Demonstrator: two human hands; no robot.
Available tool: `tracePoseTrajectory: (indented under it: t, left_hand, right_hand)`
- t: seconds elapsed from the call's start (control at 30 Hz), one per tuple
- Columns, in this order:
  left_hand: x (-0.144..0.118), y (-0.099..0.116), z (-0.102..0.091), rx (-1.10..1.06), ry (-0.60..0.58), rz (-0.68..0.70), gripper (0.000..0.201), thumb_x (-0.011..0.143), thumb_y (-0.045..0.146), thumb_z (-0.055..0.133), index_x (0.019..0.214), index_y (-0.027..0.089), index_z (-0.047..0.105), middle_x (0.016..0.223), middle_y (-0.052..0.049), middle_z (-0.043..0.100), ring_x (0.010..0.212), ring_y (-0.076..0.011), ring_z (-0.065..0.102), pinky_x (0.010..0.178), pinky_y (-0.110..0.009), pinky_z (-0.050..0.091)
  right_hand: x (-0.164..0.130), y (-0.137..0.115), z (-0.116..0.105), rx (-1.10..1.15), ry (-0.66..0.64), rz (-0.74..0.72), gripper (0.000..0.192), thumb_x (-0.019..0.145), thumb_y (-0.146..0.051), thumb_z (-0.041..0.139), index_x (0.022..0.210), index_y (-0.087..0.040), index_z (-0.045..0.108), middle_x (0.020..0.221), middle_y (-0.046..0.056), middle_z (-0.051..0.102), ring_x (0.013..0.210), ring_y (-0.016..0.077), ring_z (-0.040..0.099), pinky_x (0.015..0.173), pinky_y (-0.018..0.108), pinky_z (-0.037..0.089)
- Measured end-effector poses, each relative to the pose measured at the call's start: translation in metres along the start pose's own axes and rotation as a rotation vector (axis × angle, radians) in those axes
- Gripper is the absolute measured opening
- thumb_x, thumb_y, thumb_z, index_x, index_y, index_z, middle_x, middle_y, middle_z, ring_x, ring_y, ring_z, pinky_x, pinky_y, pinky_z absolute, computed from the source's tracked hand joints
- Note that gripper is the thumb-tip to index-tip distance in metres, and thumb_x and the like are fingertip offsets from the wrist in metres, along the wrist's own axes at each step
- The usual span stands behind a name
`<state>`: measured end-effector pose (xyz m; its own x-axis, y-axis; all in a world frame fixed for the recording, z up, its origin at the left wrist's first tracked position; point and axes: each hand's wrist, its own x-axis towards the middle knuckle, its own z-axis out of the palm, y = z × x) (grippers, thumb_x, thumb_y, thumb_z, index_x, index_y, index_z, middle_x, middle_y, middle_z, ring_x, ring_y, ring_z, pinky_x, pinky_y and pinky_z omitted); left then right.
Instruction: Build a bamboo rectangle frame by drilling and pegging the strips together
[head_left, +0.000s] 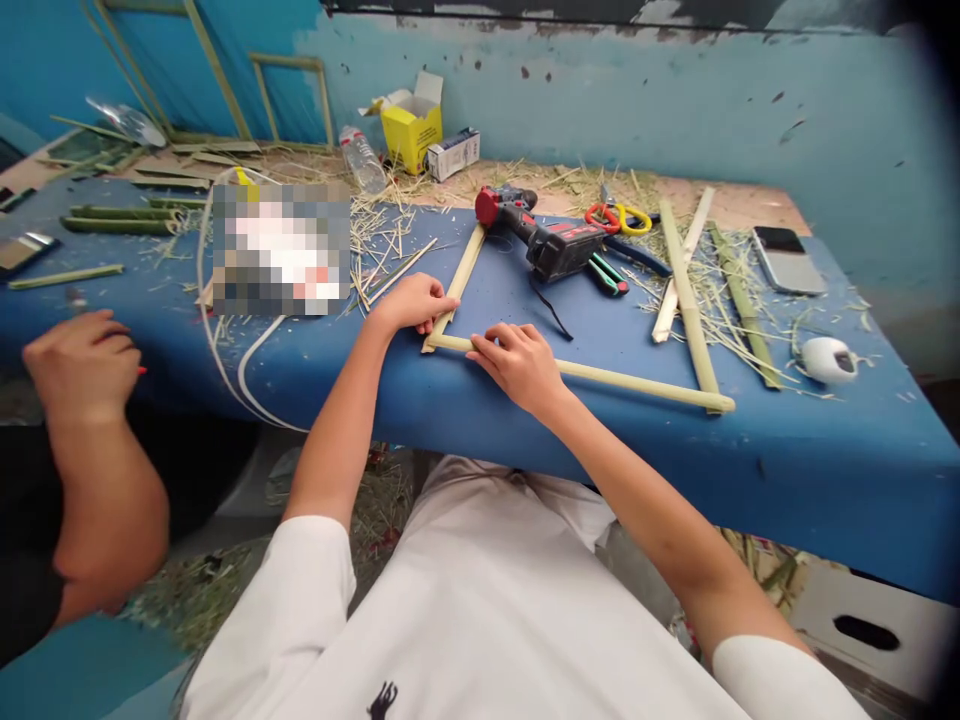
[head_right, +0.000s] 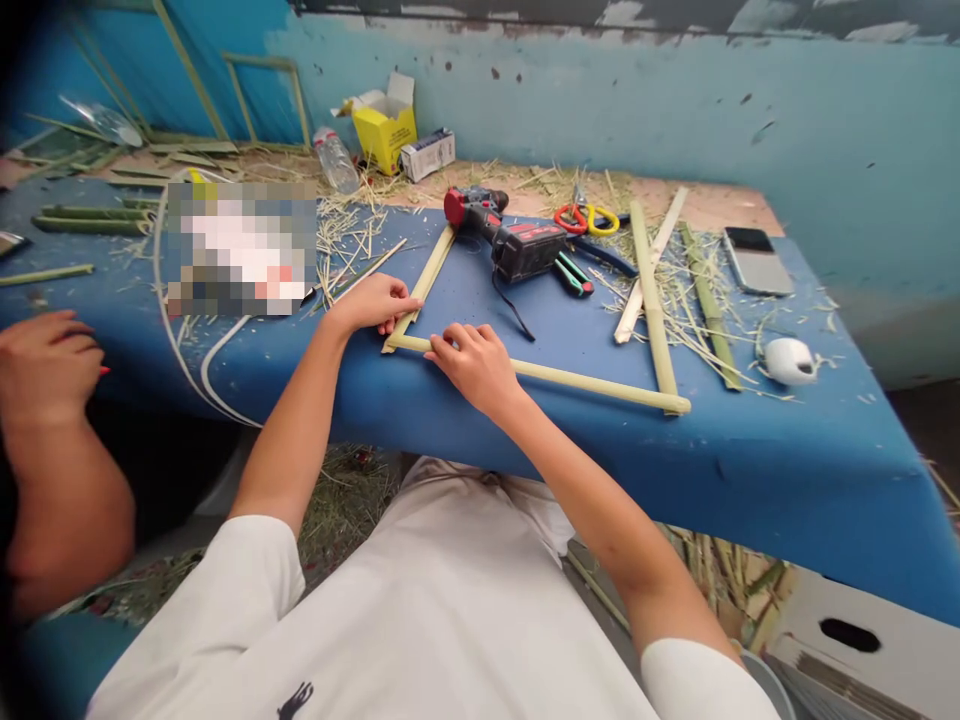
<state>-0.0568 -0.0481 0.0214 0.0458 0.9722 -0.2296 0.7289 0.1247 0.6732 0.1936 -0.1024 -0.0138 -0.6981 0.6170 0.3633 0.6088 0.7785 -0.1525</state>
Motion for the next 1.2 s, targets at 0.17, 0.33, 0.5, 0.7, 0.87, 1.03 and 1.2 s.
tracePoseTrajectory:
  t: [0.17,0.33,0.5,0.7,0.87,1.03,1.2]
  left_hand:
    - [0.007,0.006,0.021,0.310,0.329,0.084,0.027,0.086,0.043,0.068,0.073,0.019,0.068,0.073,-0.010,0.071,0.073,-0.0238,0.067,0.070,-0.033,0.048]
    - [0.015,0.005,0.027,0.375,0.360,0.081,0.031,0.087,0.046,0.065,0.077,0.018,0.074,0.077,-0.013,0.072,0.078,-0.0244,0.063,0.073,-0.034,0.044]
    - [0.013,0.001,0.015,0.377,0.320,0.164,0.034,0.088,0.046,0.061,0.073,0.018,0.072,0.073,-0.009,0.071,0.071,-0.0207,0.058,0.070,-0.033,0.041]
    - [0.020,-0.016,-0.008,0.414,0.316,0.187,0.032,0.086,0.046,0.061,0.069,0.020,0.068,0.072,-0.007,0.071,0.072,-0.0206,0.061,0.069,-0.032,0.042]
    - [0.011,-0.023,-0.016,0.477,0.319,0.125,0.029,0.092,0.047,0.061,0.089,0.021,0.072,0.091,-0.009,0.076,0.087,-0.0256,0.069,0.080,-0.033,0.050]
    - [-0.017,0.011,0.020,0.633,0.568,0.106,0.033,0.103,0.034,0.051,0.129,0.020,0.064,0.141,-0.019,0.064,0.134,-0.0360,0.060,0.096,-0.041,0.055]
    - [-0.010,0.044,0.041,0.622,0.339,-0.037,0.043,0.106,0.042,0.052,0.137,0.014,0.059,0.137,-0.023,0.068,0.127,-0.0360,0.067,0.104,-0.045,0.056]
  right_hand:
    - [-0.002,-0.002,0.000,-0.003,-0.010,0.012,0.045,0.113,-0.046,0.035,0.130,-0.029,0.074,0.119,0.012,0.073,0.100,0.0259,0.063,0.089,0.042,0.040]
    - [-0.003,-0.004,-0.001,0.045,0.002,0.064,0.044,0.113,-0.049,0.040,0.129,-0.028,0.075,0.120,0.011,0.074,0.103,0.0261,0.063,0.092,0.041,0.040]
    - [0.020,0.007,-0.015,0.201,-0.108,0.232,0.040,0.111,-0.046,0.050,0.125,-0.023,0.080,0.113,0.010,0.076,0.106,0.0266,0.066,0.091,0.038,0.044]
    - [0.049,0.020,-0.023,0.244,-0.164,0.188,0.035,0.108,-0.048,0.057,0.116,-0.025,0.083,0.106,0.007,0.078,0.092,0.0201,0.068,0.078,0.030,0.043]
    - [0.052,0.013,-0.019,0.224,-0.186,0.228,0.034,0.106,-0.044,0.061,0.122,-0.022,0.081,0.110,0.010,0.078,0.103,0.0243,0.068,0.082,0.031,0.044]
    - [0.031,-0.006,-0.022,0.226,-0.165,0.230,0.041,0.106,-0.050,0.060,0.128,-0.021,0.079,0.117,0.011,0.076,0.108,0.0246,0.067,0.092,0.034,0.047]
    - [0.001,-0.011,-0.016,0.231,-0.066,0.234,0.053,0.099,-0.065,0.064,0.125,-0.022,0.080,0.116,0.012,0.074,0.110,0.0271,0.064,0.099,0.040,0.049]
